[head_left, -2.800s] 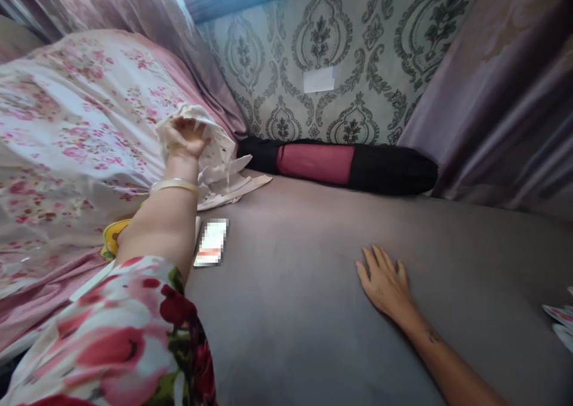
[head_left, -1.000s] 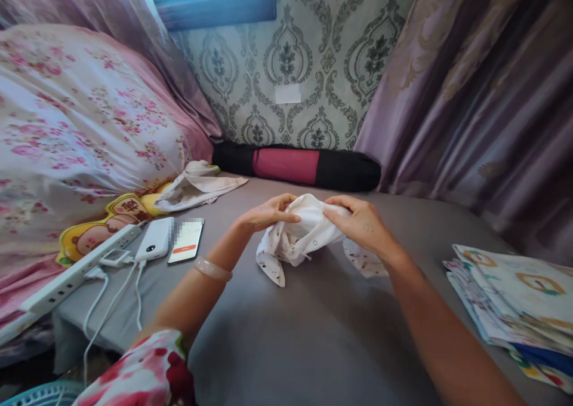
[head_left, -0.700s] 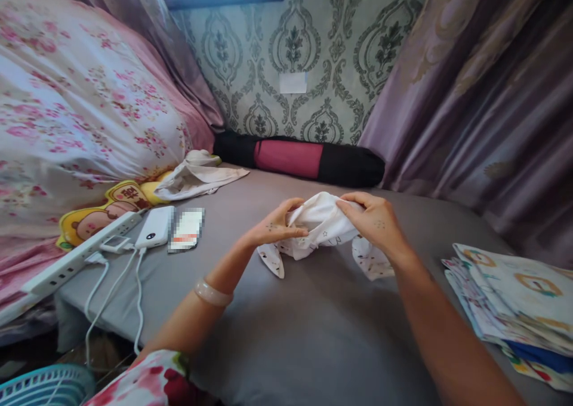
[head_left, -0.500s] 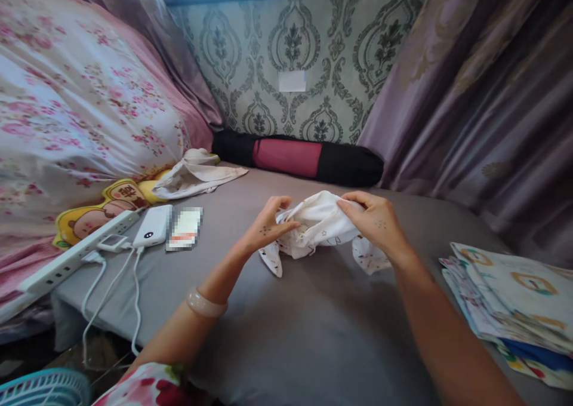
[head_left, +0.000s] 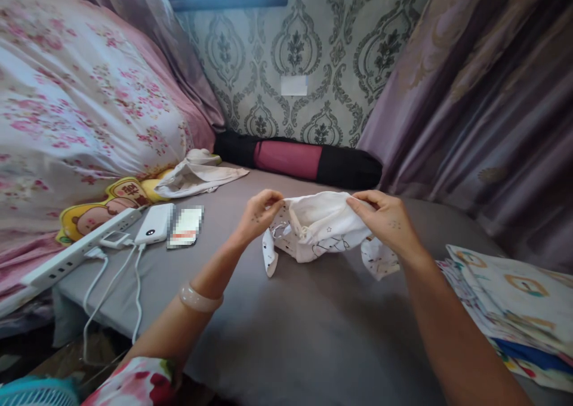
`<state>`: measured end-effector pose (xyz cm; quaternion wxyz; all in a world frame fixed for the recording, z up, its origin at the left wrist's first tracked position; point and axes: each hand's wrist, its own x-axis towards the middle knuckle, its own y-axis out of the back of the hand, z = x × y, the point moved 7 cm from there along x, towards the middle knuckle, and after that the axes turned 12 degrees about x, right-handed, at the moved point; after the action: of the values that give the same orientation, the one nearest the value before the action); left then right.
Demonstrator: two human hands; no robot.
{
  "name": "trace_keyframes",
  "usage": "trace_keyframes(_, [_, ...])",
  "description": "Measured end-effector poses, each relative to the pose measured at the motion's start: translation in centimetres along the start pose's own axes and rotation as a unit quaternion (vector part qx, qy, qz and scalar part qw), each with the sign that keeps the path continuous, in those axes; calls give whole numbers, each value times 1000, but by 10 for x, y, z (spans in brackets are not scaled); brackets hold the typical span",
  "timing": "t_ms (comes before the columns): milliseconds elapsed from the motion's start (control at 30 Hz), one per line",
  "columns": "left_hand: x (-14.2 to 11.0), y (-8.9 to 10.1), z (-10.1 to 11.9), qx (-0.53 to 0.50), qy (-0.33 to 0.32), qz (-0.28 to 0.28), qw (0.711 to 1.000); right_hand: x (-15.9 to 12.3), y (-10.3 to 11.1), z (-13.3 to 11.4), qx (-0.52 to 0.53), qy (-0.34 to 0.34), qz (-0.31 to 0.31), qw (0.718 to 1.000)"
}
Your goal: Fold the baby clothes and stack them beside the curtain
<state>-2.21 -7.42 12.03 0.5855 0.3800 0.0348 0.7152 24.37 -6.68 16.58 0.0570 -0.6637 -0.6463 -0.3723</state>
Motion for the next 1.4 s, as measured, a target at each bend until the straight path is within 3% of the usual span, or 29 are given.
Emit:
trace_keyframes(100, [1, 2, -3, -96, 70, -7, 993, 0, 4, -4, 27, -1, 0, 1000])
trace_keyframes(167, [1, 5, 2, -132, 83, -15, 988, 0, 5, -4, 52, -13, -7, 999])
trace_keyframes(400, [8, 23, 36, -68, 4, -106, 992, -5, 10, 7, 158, -95, -24, 982])
trace_keyframes(533, [13, 41, 51, -27, -11, -113, 993, -7, 15, -3, 191, -119, -73, 972])
trace_keyframes(667, [25, 60, 66, -30, -29, -117, 992, -1, 26, -17, 180, -98, -93, 974])
trace_keyframes(800, [41, 59, 72, 18, -54, -177, 983, 13, 29, -22, 119, -48, -94, 987])
trace_keyframes(867, [50, 58, 74, 47, -80, -147, 985, 21, 27, -23, 80, -14, -86, 993])
trace_keyframes(933, [59, 62, 78, 42, -108, -61, 991, 29, 34, -25, 50, 35, -24, 998])
trace_keyframes(1000, [65, 60, 81, 40, -133, -19, 990, 36, 38, -27, 11, 81, 19, 996])
trace_keyframes(1100, [73, 46, 82, 95, -162, -38, 982, 46, 31, -24, -57, 118, -2, 991])
trace_keyframes(1167, [79, 44, 79, 101, -159, -15, 982, 53, 33, -20, -60, 136, 25, 989])
trace_keyframes(1400, [101, 30, 55, 3, -58, -42, 997, 76, 35, 0, -29, 113, 52, 992])
